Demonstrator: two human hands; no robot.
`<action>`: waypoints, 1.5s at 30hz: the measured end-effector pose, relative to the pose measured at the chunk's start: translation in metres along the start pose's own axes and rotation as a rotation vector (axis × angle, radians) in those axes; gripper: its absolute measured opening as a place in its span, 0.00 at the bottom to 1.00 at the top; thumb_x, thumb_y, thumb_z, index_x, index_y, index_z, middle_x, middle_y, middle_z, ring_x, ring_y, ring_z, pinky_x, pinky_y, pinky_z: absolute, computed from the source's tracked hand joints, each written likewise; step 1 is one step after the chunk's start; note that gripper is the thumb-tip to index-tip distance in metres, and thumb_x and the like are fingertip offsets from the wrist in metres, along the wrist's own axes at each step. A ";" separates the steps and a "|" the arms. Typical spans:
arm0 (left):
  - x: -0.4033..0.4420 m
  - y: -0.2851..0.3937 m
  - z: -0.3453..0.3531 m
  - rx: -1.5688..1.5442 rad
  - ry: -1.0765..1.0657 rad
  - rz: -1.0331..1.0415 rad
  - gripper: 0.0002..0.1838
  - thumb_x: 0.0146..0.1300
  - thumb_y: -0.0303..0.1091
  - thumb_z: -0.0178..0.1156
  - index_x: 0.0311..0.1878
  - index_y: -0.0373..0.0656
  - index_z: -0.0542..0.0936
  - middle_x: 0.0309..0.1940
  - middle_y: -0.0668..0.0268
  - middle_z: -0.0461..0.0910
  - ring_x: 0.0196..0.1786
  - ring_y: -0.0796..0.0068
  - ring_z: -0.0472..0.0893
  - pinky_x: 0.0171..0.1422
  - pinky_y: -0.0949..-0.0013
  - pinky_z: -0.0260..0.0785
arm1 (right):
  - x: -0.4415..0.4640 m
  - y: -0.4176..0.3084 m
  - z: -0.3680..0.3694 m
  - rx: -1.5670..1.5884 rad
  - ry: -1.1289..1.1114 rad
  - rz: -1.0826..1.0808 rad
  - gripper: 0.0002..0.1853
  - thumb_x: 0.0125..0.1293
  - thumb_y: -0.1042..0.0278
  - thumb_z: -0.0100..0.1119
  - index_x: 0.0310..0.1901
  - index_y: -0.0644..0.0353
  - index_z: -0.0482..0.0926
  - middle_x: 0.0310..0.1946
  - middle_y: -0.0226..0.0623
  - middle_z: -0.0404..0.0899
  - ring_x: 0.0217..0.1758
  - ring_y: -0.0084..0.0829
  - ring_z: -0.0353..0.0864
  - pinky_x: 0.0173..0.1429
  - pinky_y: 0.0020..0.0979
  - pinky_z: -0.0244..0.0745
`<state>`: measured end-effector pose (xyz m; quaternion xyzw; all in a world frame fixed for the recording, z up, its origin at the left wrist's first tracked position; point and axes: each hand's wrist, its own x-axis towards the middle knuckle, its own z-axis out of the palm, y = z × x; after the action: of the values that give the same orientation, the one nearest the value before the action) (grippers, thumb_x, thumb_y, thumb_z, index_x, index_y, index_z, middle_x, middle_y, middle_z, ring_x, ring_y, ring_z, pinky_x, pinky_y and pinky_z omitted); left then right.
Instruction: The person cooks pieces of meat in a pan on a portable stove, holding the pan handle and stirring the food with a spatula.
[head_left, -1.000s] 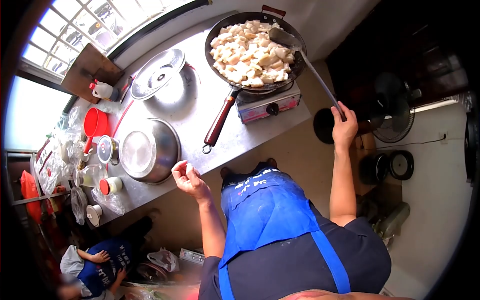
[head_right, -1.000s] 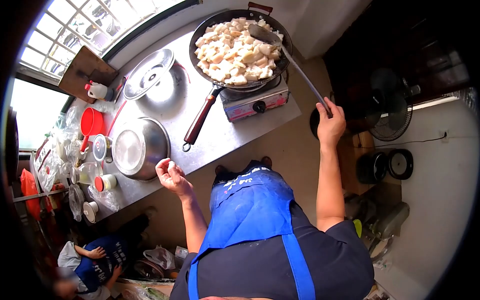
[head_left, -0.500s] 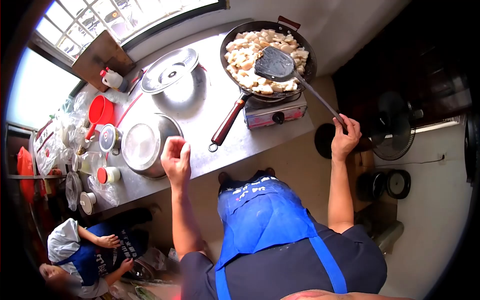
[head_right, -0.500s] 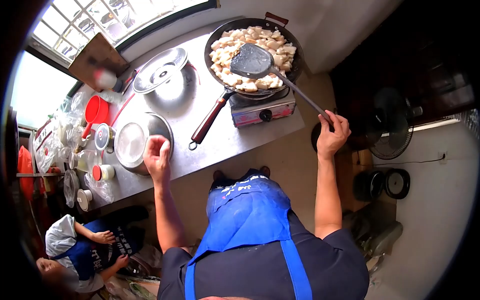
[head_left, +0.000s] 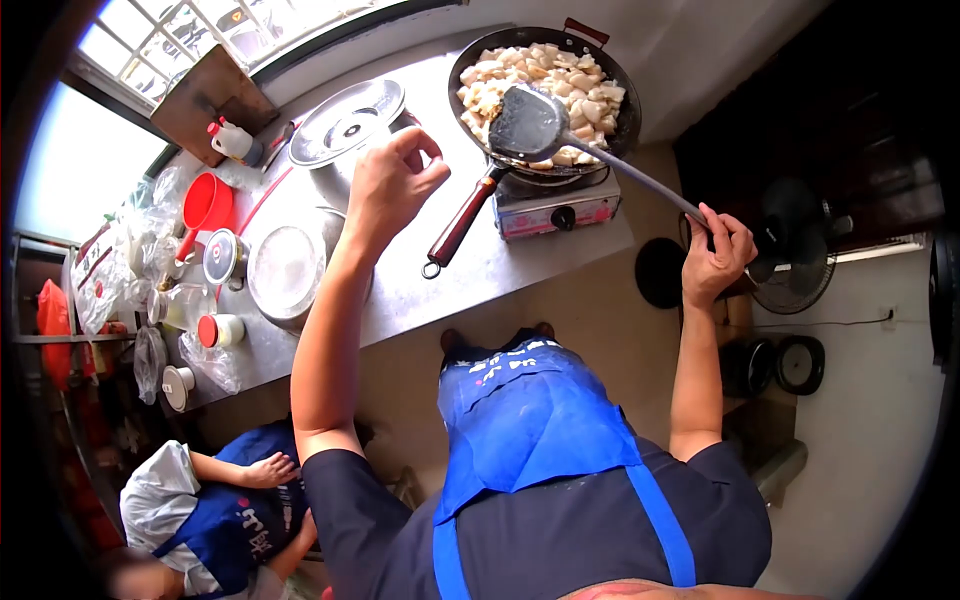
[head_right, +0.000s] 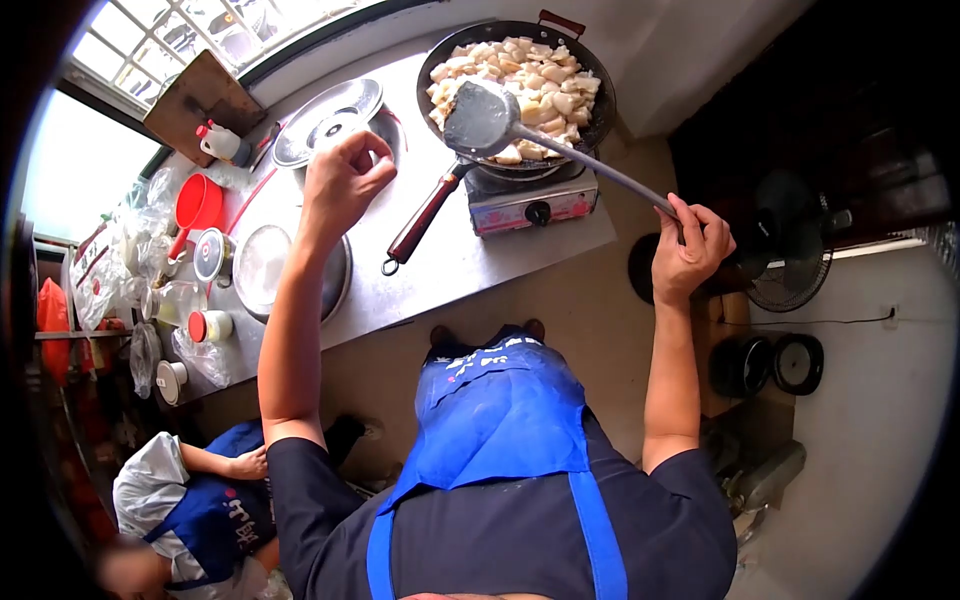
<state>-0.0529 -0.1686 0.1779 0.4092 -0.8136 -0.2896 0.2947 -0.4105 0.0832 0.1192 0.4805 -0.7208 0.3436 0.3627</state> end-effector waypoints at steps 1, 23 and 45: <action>0.003 0.001 0.002 0.002 0.005 0.021 0.07 0.60 0.32 0.72 0.37 0.39 0.87 0.20 0.69 0.77 0.24 0.82 0.74 0.31 0.71 0.68 | 0.001 -0.001 -0.001 0.000 0.001 -0.001 0.19 0.54 0.67 0.85 0.49 0.45 0.94 0.38 0.21 0.80 0.45 0.28 0.79 0.59 0.37 0.67; 0.023 -0.037 0.007 0.032 0.042 0.005 0.19 0.64 0.45 0.78 0.36 0.40 0.82 0.21 0.72 0.74 0.25 0.82 0.71 0.29 0.71 0.60 | 0.020 -0.042 -0.003 0.077 0.019 -0.178 0.18 0.55 0.71 0.83 0.49 0.46 0.94 0.39 0.21 0.81 0.47 0.26 0.81 0.61 0.34 0.67; 0.037 -0.056 0.000 -0.104 -0.041 -0.196 0.16 0.63 0.40 0.74 0.47 0.39 0.87 0.26 0.69 0.82 0.31 0.79 0.80 0.37 0.70 0.73 | 0.018 -0.047 0.003 0.097 0.015 -0.160 0.18 0.55 0.69 0.83 0.48 0.47 0.94 0.39 0.21 0.80 0.46 0.26 0.81 0.60 0.34 0.66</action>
<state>-0.0432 -0.2273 0.1475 0.4650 -0.7594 -0.3670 0.2692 -0.3721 0.0591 0.1399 0.5508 -0.6601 0.3516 0.3705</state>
